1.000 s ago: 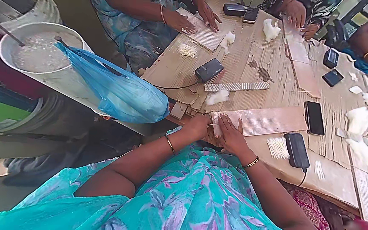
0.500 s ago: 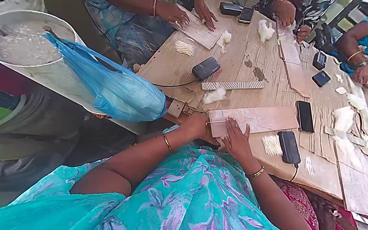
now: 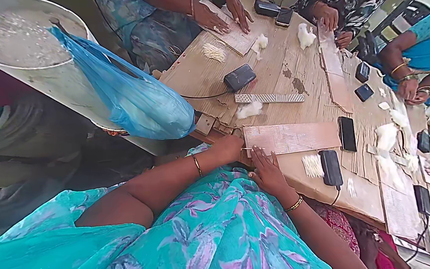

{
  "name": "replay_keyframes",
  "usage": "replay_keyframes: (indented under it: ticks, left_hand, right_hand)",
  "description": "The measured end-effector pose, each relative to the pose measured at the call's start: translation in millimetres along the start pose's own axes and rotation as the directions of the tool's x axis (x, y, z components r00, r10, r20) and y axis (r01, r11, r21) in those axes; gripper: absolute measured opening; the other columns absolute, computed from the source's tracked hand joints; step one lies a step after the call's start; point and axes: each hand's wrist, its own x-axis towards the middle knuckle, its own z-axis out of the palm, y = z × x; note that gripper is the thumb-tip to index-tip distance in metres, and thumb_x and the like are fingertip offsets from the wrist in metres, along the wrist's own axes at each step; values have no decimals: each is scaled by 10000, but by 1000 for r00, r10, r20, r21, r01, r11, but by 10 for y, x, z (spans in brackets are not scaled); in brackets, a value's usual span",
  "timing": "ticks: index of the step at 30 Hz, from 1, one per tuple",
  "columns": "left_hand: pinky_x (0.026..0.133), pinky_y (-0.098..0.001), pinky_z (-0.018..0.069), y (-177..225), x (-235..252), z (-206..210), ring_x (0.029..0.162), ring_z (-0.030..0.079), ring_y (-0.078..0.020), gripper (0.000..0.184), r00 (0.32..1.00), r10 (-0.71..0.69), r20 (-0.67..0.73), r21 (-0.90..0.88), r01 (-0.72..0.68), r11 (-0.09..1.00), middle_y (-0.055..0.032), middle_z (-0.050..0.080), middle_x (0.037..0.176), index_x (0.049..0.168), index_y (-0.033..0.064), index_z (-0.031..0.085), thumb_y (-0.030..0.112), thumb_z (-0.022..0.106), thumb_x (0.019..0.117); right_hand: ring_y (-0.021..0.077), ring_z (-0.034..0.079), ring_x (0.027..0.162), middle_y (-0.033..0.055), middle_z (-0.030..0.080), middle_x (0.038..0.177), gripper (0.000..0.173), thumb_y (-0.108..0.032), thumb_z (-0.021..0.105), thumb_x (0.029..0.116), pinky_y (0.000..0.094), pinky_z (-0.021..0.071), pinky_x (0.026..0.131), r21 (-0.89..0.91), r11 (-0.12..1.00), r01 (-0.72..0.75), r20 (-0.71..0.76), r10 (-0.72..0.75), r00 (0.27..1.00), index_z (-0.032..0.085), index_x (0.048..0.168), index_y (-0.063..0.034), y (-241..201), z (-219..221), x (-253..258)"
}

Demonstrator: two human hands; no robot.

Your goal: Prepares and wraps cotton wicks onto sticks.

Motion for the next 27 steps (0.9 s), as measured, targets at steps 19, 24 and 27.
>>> replay_keyframes:
  ticks: [19,24,27]
  left_hand:
    - [997,-584,508,-143,94,6,1223,617,-392,298,991,14,-132,28,-11,1000,-210,629,1285,1309,35,629,178,519,1072]
    - [1007,-577,512,-66,73,60,1236,619,-371,272,994,80,-79,54,-76,996,-182,648,1294,1273,36,660,157,546,1058]
    - [993,-577,514,-26,45,91,1212,629,-375,242,995,91,-45,70,-88,994,-189,656,1260,1219,12,666,133,543,1049]
  right_hand:
    - [277,200,1579,124,249,1694,764,-566,257,1063,663,88,1226,-62,998,-4,-69,0,998,270,1618,-41,142,10,547]
    - [237,181,1584,96,236,1702,833,-657,177,1044,641,51,1239,-56,998,-12,67,16,998,255,1629,-68,14,-44,171]
    - [232,203,1579,88,258,1696,803,-637,239,1051,658,35,1232,-18,1000,-8,125,11,992,276,1624,-77,-35,-111,24]
